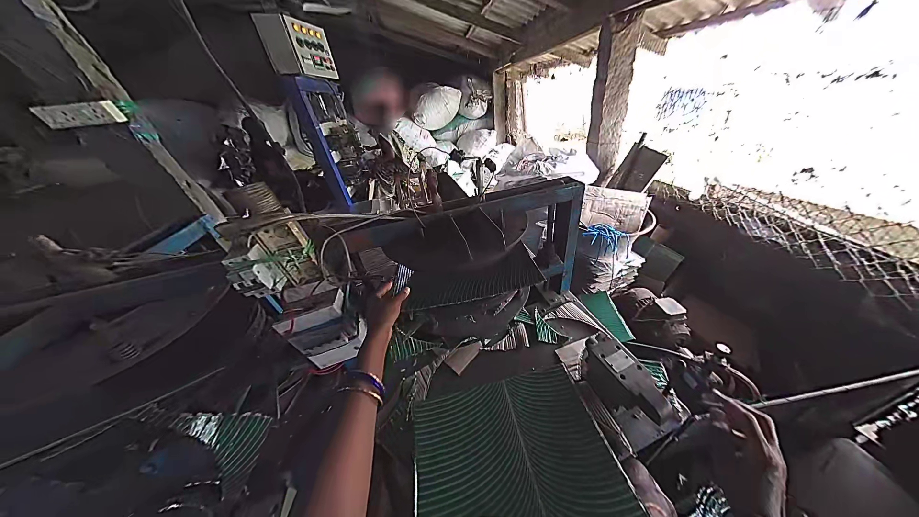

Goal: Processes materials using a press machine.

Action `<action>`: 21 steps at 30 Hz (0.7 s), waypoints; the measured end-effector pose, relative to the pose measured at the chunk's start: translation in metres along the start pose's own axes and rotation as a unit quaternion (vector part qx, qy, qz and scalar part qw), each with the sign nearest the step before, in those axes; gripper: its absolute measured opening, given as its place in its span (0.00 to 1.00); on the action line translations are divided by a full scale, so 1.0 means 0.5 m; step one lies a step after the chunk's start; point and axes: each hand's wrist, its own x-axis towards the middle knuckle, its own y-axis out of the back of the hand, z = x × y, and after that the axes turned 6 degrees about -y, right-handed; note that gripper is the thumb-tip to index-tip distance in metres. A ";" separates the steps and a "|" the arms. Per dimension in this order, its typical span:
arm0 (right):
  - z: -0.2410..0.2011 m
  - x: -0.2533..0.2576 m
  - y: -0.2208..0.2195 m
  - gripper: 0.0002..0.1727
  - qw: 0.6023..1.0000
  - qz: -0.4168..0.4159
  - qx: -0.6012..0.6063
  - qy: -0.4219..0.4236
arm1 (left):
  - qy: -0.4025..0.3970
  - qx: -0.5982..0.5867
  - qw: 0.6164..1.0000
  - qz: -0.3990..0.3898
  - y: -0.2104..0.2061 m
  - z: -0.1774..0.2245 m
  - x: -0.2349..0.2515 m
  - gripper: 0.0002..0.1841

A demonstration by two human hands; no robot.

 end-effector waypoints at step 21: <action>-0.067 0.198 -0.234 0.13 0.943 -0.194 -0.263 0.058 | -0.239 0.260 0.923 -0.152 -0.137 -0.251 -0.571 0.24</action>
